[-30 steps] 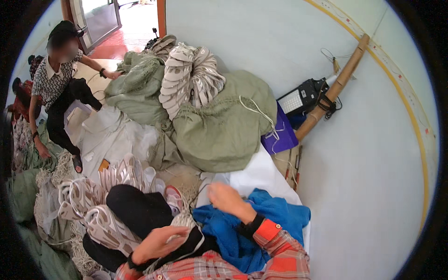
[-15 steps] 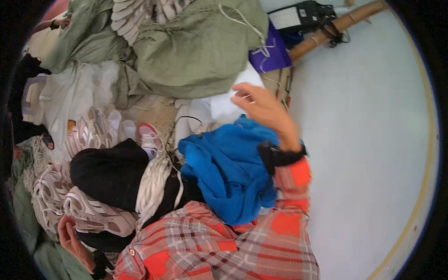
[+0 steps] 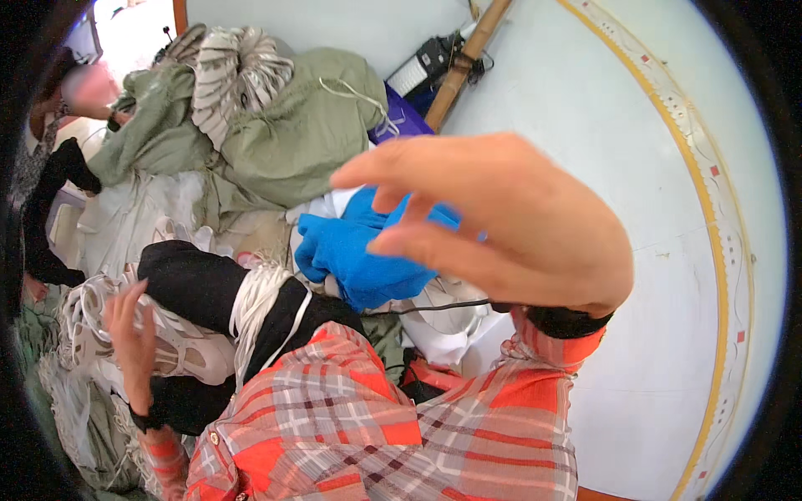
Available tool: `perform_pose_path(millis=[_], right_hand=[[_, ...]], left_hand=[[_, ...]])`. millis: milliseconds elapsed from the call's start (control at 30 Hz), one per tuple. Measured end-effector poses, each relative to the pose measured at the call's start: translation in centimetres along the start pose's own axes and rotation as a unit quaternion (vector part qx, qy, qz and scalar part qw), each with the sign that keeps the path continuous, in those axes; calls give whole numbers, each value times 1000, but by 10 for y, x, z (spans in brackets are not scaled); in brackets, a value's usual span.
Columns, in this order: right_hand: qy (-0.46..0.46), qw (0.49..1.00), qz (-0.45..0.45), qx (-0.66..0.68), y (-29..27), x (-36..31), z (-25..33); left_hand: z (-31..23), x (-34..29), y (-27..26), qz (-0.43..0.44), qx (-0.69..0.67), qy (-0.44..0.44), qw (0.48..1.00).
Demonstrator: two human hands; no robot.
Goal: The recorder is lacing and organizing shoe uppers while sitting among large quantities of shoe components.
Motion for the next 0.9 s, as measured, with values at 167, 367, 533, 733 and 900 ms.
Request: perform_pose_path(millis=[167,367,533,733,900], right_hand=[[-107,993,-36,19,22,29,62],[-182,958,-176,-135,43,120,18],[147,970,170,-89,228,101,-179],[336,909,206,-138,283,47,-278],[413,907,60,-47,236,17,-356]], left_hand=[[-163,40,55,259,-322,272,869],[-244,9,165,551,-270,359,704],[-199,25,190,457,-434,178,756],[-203,57,210,428,-275,190,840],[-202,81,233,407,-145,213,876]])
Point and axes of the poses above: each hand's wrist, its own x-axis towards the middle knuckle, its own y-axis out of the palm, z = x × y, the point moved 4 cm from there along x, towards the middle knuckle, and after that the axes turned 2 degrees about z, right-handed, at the moved point
